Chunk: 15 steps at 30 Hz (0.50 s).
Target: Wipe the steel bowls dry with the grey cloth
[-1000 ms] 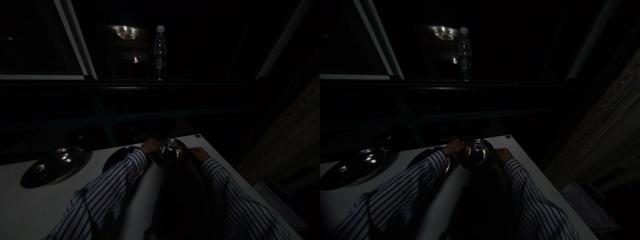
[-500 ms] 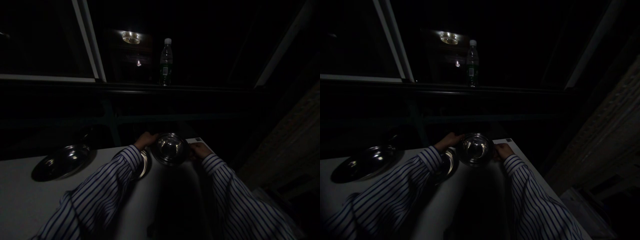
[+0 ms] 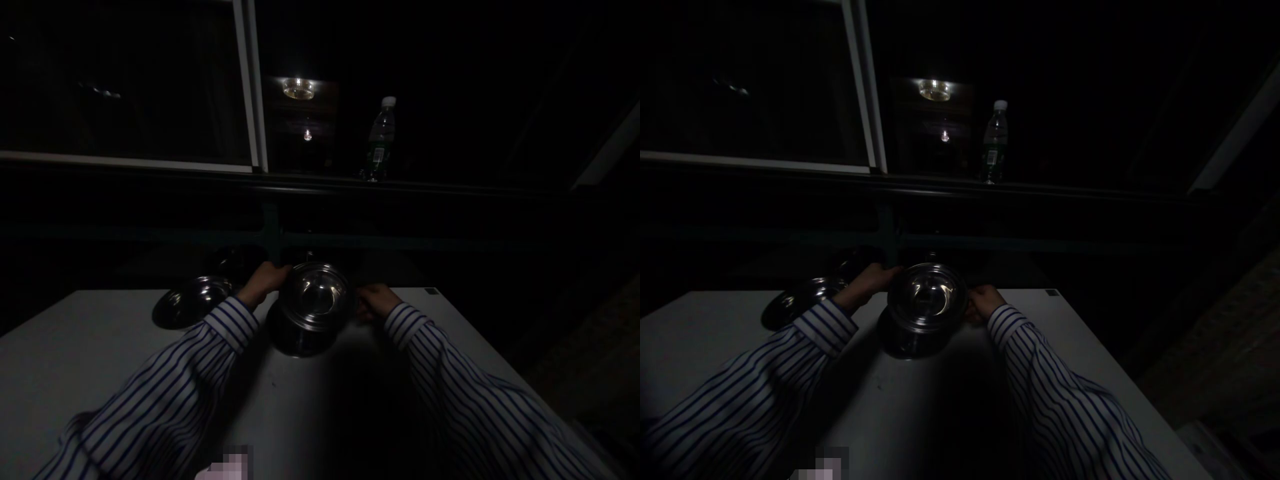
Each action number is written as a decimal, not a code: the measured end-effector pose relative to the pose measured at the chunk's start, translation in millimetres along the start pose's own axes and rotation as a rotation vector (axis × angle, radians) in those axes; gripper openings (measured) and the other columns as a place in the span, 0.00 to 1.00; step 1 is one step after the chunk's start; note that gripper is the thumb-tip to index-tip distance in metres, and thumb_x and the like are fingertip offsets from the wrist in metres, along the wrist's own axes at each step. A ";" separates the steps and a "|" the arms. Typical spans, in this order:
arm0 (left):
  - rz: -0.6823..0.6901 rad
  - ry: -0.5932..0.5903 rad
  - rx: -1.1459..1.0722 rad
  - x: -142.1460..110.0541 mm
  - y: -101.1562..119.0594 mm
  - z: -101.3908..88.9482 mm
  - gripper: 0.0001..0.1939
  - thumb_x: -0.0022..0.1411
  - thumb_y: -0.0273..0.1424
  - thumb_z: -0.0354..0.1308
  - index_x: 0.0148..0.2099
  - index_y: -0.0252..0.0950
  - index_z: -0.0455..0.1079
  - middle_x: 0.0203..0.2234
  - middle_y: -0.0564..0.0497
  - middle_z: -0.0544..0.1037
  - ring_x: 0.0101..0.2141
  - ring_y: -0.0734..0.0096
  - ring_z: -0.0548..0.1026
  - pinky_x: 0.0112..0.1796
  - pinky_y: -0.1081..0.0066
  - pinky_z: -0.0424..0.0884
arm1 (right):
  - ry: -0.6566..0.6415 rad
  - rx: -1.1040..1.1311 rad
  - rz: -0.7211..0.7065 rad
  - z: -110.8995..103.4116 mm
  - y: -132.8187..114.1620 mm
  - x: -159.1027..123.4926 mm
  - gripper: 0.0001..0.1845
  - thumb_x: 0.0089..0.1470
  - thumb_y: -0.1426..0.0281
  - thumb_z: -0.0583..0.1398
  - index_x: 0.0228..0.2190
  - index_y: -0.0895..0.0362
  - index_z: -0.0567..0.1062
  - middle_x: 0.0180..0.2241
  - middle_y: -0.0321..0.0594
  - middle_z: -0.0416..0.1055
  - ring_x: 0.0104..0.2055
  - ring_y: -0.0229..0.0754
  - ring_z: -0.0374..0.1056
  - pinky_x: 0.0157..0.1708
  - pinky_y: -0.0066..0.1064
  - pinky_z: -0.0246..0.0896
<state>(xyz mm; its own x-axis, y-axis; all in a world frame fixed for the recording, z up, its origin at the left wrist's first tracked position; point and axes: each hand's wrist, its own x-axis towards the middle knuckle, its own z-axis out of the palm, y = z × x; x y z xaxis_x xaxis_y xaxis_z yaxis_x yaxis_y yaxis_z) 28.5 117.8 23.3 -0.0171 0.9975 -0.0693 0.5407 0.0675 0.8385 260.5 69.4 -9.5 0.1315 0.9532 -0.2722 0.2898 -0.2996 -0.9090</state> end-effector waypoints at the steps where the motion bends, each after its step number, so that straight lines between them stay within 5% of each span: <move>1: -0.014 -0.006 -0.004 -2.1 -6.5 -3.1 0.16 0.52 0.39 0.53 0.30 0.28 0.72 0.28 0.42 0.78 0.30 0.64 0.76 0.26 0.74 0.67 | -0.020 0.003 0.019 6.0 1.3 1.5 0.14 0.58 0.74 0.49 0.22 0.60 0.65 0.15 0.33 0.63 0.16 0.32 0.63 0.17 0.23 0.62; 15: -0.054 -0.052 0.075 -20.4 -64.8 3.9 0.19 0.54 0.41 0.49 0.25 0.32 0.71 0.24 0.44 0.78 0.28 0.64 0.76 0.24 0.74 0.64 | -0.114 -0.248 0.128 39.9 28.6 15.3 0.16 0.59 0.68 0.52 0.22 0.62 0.68 0.14 0.28 0.64 0.15 0.29 0.62 0.19 0.23 0.62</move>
<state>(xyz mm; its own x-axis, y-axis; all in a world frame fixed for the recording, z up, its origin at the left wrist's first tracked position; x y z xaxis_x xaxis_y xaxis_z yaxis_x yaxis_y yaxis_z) -2.9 93.0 -31.7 -0.0057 0.9897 -0.1431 0.6016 0.1177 0.7901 233.1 77.1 -52.3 0.0789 0.9013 -0.4259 0.5025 -0.4050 -0.7639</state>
